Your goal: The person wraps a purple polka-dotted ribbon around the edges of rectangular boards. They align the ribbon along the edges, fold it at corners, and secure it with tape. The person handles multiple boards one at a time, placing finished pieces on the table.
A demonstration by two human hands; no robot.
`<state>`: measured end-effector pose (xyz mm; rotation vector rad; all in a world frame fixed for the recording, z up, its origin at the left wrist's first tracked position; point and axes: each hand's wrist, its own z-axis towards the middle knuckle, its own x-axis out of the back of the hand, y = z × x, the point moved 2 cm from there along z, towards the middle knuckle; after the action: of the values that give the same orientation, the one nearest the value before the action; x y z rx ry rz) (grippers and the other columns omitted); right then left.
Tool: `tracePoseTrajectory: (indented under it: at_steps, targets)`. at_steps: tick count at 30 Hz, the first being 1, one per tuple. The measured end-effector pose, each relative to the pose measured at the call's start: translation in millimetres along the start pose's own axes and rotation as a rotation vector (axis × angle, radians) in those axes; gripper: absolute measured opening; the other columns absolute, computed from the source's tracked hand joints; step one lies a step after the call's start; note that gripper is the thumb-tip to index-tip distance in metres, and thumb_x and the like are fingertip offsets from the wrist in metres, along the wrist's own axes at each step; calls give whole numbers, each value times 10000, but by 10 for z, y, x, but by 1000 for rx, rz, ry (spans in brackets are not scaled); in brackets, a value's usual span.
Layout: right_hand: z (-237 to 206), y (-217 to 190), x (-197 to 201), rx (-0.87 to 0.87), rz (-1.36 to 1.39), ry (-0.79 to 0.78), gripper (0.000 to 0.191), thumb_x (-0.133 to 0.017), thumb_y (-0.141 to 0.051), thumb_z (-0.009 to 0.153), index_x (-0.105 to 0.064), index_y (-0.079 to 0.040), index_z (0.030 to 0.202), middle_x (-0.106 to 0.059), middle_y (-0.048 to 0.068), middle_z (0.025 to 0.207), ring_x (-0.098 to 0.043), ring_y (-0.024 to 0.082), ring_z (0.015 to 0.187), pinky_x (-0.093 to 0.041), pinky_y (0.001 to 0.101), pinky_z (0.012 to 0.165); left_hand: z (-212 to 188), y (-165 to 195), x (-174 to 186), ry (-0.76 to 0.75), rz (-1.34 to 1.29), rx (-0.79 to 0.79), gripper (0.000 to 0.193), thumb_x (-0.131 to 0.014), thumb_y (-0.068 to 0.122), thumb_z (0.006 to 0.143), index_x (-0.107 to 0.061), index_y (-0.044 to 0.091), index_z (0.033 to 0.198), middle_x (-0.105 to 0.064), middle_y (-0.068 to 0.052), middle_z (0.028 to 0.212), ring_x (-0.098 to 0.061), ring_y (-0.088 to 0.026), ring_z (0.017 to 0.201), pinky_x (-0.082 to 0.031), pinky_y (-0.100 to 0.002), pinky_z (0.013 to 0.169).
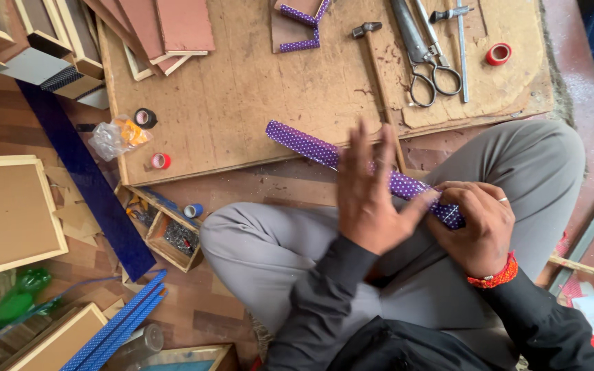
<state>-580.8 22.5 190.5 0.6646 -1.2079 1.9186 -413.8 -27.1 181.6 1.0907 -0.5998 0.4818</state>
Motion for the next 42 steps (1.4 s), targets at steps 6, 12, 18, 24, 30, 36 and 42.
tracePoseTrajectory:
  at_steps: [6, 12, 18, 24, 30, 36, 42]
  targets:
    - [-17, 15, 1, -30, 71, 6, 319, -827, -44, 712, -648, -72, 974, -730, 54, 1063, -700, 264, 1023, -515, 374, 944, -54, 13, 20, 22, -20, 8, 962, -599, 609, 990, -165, 143, 1711, -178, -268, 1756, -237, -411, 1656, -208, -600, 1343]
    - [-6, 10, -4, -114, 73, 5, 337, -825, -36, 701, -662, -80, 993, -734, 51, 1058, -690, 268, 1031, -536, 355, 923, 235, -1133, 337, 186, 168, 153, 940, -482, 653, 1016, -125, 108, 1694, -119, -246, 1766, -129, -408, 1660, -70, -648, 1328]
    - [30, -83, -15, -155, 71, -24, 337, -841, -60, 750, -670, -61, 1041, -724, 62, 1018, -684, 252, 947, -534, 358, 903, 460, -2183, 449, 294, -188, 419, 733, -684, 532, 954, -558, 7, 1450, -624, -200, 1458, -598, -317, 1386, -478, -422, 1156]
    - [96, -244, 46, -107, 38, -94, 441, -895, -161, 717, -619, -34, 1036, -709, 121, 1062, -689, 282, 986, -530, 384, 923, 507, -2300, 310, 243, -1181, 485, 563, -691, 393, 1044, -707, -118, 1281, -765, -205, 1228, -735, -230, 1083, -583, -328, 952]
    - [458, -340, 120, -281, 334, -310, 482, -792, -243, 866, -583, -3, 1227, -744, 77, 1016, -709, 140, 938, -550, 315, 844, 441, -2084, 216, 288, -911, 184, 644, -747, 419, 937, -559, -22, 1366, -643, -85, 1255, -586, -169, 1192, -453, -322, 1056]
    - [1039, -272, 15, -431, 184, -723, 510, -834, -177, 813, -641, -47, 1267, -788, 119, 803, -727, 166, 746, -575, 354, 702, 405, -2170, 294, 289, -1047, 298, 496, -608, 432, 1051, -674, -6, 1275, -708, -34, 1179, -616, -131, 1129, -458, -278, 1043]
    - [1146, -201, 63, -208, 210, -864, 695, -837, -62, 705, -577, -108, 1348, -790, 78, 895, -734, 141, 834, -582, 329, 779, 363, -2261, 221, 324, -1218, 313, 339, -585, 275, 1066, -688, -16, 1207, -702, -3, 1117, -598, -88, 1060, -441, -242, 992]
